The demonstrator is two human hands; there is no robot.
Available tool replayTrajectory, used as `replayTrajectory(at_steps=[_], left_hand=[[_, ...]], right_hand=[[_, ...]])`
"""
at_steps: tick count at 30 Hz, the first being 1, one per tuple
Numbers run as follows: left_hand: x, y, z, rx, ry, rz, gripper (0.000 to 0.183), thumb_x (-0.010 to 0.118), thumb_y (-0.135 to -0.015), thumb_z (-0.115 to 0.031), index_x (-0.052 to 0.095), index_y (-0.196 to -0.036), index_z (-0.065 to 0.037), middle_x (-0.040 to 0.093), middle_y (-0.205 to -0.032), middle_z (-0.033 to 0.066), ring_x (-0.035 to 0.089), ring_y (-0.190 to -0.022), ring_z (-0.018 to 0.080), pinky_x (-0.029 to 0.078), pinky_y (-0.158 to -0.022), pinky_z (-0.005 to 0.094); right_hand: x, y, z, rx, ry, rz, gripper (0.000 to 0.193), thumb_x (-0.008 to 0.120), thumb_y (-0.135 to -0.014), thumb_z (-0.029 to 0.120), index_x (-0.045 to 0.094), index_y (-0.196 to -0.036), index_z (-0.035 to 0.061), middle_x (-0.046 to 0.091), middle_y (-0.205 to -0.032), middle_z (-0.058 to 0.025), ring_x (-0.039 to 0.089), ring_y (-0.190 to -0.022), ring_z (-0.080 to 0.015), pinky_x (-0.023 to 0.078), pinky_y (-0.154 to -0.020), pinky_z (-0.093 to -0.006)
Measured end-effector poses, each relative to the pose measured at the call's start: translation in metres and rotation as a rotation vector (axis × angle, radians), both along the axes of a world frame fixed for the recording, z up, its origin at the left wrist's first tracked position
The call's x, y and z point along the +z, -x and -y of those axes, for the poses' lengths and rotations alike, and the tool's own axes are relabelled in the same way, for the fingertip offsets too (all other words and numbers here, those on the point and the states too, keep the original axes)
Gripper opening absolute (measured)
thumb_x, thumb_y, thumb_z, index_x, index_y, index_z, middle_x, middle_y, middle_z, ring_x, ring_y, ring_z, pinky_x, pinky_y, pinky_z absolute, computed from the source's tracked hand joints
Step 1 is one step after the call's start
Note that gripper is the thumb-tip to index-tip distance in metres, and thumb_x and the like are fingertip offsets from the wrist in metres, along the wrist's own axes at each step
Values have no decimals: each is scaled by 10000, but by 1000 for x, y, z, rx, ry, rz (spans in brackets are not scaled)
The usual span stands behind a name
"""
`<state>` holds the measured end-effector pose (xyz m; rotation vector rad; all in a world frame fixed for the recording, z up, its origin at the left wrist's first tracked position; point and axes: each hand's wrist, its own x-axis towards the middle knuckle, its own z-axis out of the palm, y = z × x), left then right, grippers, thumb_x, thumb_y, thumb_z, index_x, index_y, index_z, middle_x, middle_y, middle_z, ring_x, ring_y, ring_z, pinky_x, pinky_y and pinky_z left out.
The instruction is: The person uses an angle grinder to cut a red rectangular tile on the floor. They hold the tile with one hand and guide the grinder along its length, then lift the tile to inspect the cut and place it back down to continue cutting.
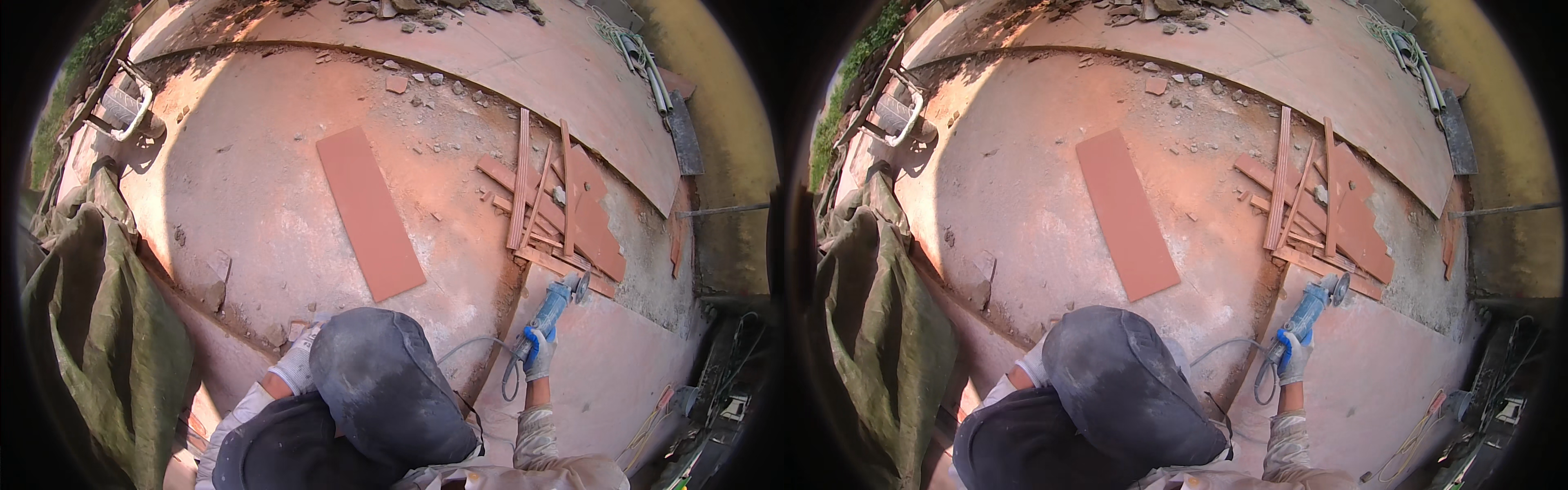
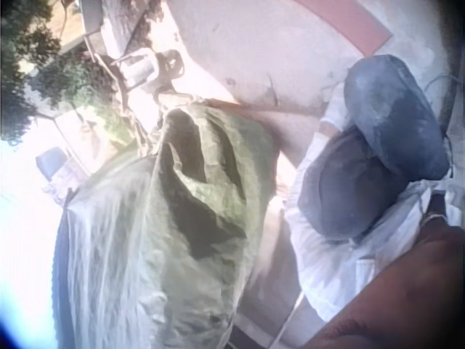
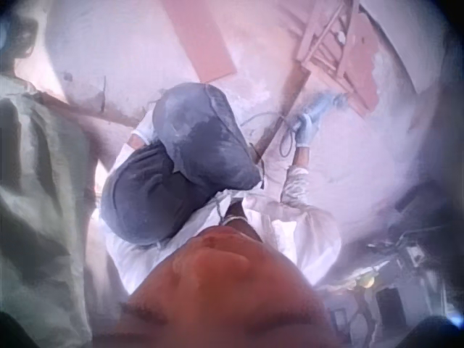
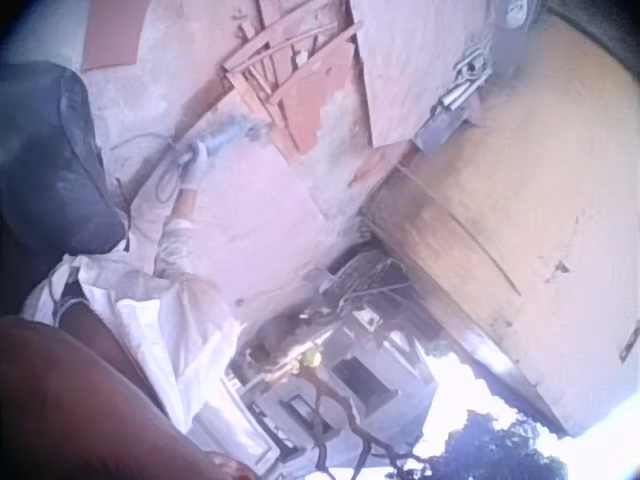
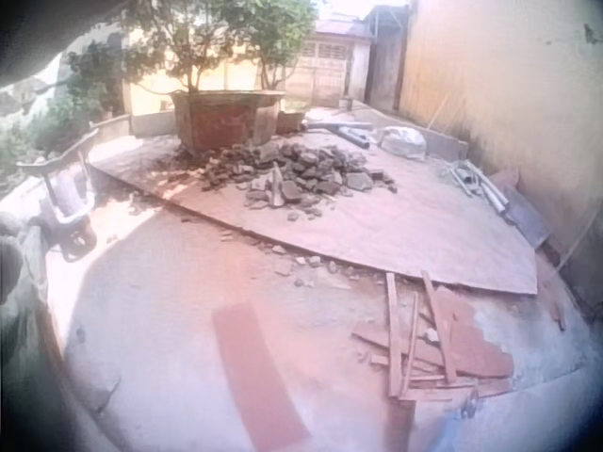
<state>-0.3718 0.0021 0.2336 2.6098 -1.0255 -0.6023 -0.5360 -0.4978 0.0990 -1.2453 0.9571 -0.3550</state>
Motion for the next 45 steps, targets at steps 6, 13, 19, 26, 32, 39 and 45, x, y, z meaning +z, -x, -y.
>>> replayTrajectory(at_steps=[6,13,19,26,32,39,45], left_hand=[[35,-37,13,594,533,-537,650,700,-1102,-235,436,-1647,1,601,-1565,254,620,-1443,362,517,-1177,450],[-42,-121,53,749,1076,-821,730,765,-1086,-335,442,-1651,-3,638,-1531,203,622,-1435,322,519,-1199,447],[-91,-188,39,658,1532,-1254,705,714,-1057,-408,494,-1607,-25,599,-1577,239,548,-1510,407,458,-1273,538],[-122,-208,40,699,1883,-1593,693,736,-928,-465,598,-1441,-21,748,-1198,149,631,-1381,403,314,-1346,670],[-112,-201,49,692,1811,-1762,651,721,-963,-447,608,-1426,-4,737,-1160,149,721,-1107,337,446,-1265,617],[-86,-195,53,610,1704,-1735,587,710,-972,-426,629,-1399,-32,752,-1111,137,739,-1066,316,458,-1245,630],[-87,-199,34,832,1608,-1655,503,715,-981,-320,626,-1373,-18,746,-1093,145,755,-1041,355,492,-1212,684]], right_hand=[[57,-141,-87,528,-52,88,511,793,-772,32,646,-1261,0,747,-1062,-91,747,-898,-194,639,-810,-352],[70,-283,-236,896,173,262,763,971,-714,186,631,-1366,-15,729,-1206,-121,722,-1119,-227,602,-982,-393],[66,-305,-278,1025,-30,342,912,992,-778,261,549,-1524,-19,684,-1395,-177,669,-1315,-262,547,-1121,-412],[86,-273,-271,1168,-227,218,1019,838,-964,209,251,-1783,60,409,-1749,-180,520,-1521,-253,485,-1220,-422],[97,-241,-275,1144,399,346,755,693,-1019,86,449,-1726,194,419,-1714,-332,645,-1377,-471,567,-1095,-485],[122,-228,-275,1233,634,212,723,729,-1012,124,510,-1687,264,421,-1701,-365,648,-1374,-496,588,-1063,-469],[113,-246,-272,1434,936,296,815,724,-1002,138,412,-1723,355,468,-1612,-329,702,-1262,-467,604,-1013,-482]])
